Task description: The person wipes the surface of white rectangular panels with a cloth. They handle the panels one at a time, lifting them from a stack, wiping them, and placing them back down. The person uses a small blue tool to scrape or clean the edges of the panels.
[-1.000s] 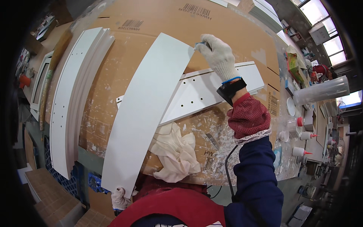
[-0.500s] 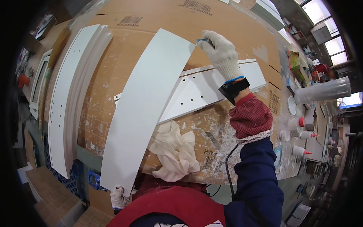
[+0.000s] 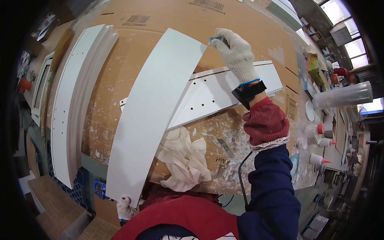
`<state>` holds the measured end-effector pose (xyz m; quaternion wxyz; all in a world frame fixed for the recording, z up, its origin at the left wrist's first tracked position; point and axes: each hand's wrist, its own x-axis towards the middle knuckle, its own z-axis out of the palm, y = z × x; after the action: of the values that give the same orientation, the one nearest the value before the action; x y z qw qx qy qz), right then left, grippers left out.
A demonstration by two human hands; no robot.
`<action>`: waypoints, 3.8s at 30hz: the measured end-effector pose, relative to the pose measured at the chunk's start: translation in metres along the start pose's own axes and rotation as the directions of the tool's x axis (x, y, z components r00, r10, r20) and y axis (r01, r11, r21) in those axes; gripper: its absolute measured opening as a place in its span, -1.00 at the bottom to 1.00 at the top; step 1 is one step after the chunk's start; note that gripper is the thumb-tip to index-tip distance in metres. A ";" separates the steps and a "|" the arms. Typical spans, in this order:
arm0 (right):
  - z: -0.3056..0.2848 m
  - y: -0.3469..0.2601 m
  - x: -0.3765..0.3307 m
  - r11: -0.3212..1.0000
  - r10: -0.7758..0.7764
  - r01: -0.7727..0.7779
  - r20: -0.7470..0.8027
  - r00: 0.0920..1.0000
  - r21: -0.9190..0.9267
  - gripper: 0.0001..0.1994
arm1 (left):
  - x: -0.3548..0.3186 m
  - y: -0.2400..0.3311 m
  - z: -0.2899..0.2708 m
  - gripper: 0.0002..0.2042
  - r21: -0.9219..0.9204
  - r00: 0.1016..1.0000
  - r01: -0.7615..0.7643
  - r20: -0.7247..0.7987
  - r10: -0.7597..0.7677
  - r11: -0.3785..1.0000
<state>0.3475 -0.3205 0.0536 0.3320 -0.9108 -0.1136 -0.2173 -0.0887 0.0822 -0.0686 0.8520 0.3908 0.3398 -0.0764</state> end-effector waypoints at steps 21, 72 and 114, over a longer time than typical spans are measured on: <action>0.009 0.004 0.000 0.998 -0.020 0.020 -0.004 1.000 0.051 -0.70 | 0.000 0.003 0.004 -0.44 0.028 1.000 0.019 -0.005 -0.019 0.999; 0.014 -0.026 0.034 0.999 -0.014 0.012 0.040 0.999 0.040 -0.70 | 0.003 0.001 -0.008 -0.47 -0.099 0.995 0.086 0.062 -0.080 0.991; 0.023 -0.074 -0.001 0.838 0.117 -0.200 0.190 0.975 0.508 -0.68 | -0.001 0.022 0.026 -0.55 -0.114 0.990 0.073 0.130 -0.058 0.991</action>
<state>0.3286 -0.2497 0.0782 0.5750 -0.8057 -0.1173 -0.0804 -0.0670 0.0789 -0.0428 0.8905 0.3226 0.3019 -0.1087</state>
